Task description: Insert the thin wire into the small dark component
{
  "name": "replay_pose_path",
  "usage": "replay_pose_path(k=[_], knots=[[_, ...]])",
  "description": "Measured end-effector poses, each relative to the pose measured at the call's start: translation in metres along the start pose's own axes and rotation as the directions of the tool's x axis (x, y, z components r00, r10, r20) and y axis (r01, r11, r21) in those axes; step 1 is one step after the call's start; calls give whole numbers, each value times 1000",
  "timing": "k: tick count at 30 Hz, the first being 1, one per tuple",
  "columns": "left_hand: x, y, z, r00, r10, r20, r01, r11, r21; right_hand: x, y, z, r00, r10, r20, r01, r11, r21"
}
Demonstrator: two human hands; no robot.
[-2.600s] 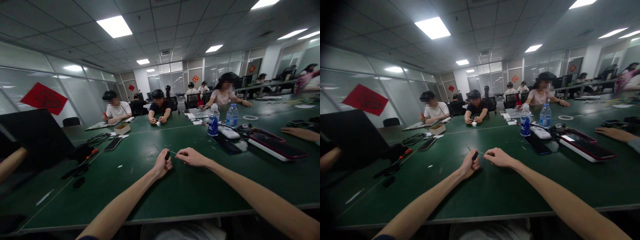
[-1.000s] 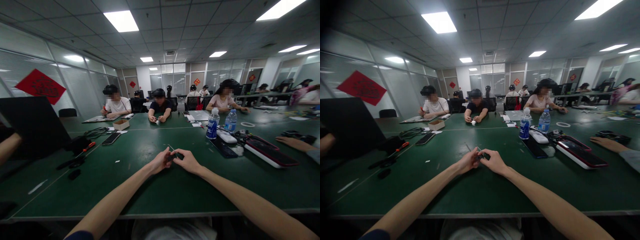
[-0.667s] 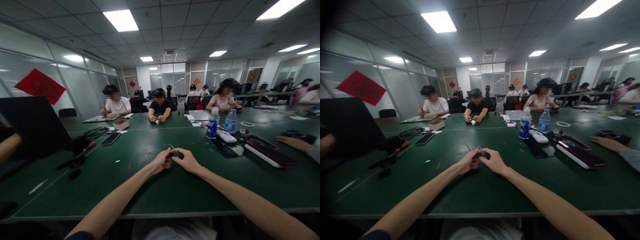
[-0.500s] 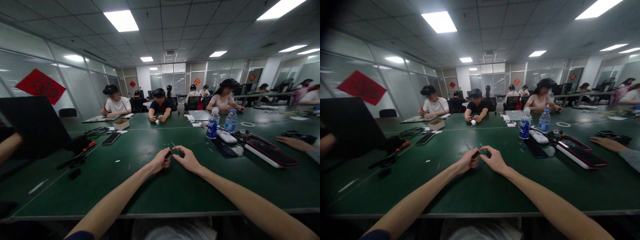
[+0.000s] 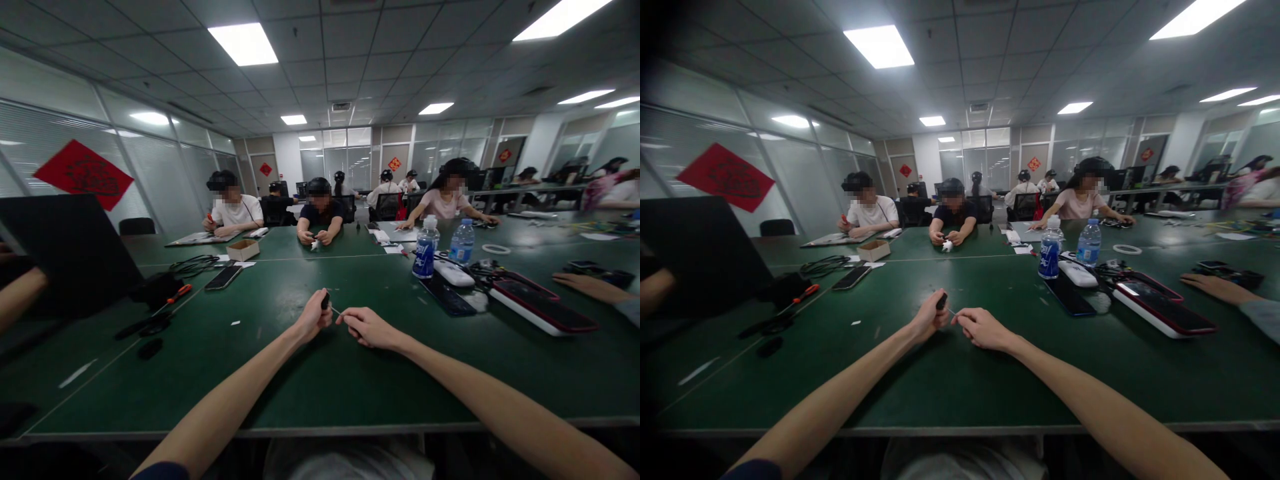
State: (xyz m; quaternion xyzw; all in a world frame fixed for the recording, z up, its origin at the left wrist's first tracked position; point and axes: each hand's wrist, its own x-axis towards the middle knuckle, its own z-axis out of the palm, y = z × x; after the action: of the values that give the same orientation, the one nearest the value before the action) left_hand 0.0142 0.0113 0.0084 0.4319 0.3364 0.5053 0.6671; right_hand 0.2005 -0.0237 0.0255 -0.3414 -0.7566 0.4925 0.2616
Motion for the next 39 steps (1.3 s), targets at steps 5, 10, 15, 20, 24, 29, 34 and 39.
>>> replay_pose_path(k=[5,10,15,20,24,29,34,39], knots=[[2,-2,-3,1000,-14,8,15,999,-29,1,3,1,1000,-5,5,5,999,-32],[3,0,-3,994,-104,26,105,994,-37,2,3,2,1000,-14,-18,13,998,-62],[4,1,-7,995,-98,-16,97,994,-49,1,2,2,998,-56,-33,52,991,-126],[6,-7,-12,995,-35,-92,42,997,70,0,1,1,994,-96,-44,87,980,-179],[6,-12,-13,986,32,-164,2,979,203,1,2,0,997,-69,-34,63,988,-142],[4,-13,-11,982,81,-173,-36,967,251,1,2,-3,994,91,55,-94,995,45],[-1,-11,-5,969,136,-208,-54,933,356,0,-4,-8,939,241,245,-313,893,323],[-8,-5,2,939,193,-286,-3,835,551,7,-3,-1,918,306,252,-393,788,475]])
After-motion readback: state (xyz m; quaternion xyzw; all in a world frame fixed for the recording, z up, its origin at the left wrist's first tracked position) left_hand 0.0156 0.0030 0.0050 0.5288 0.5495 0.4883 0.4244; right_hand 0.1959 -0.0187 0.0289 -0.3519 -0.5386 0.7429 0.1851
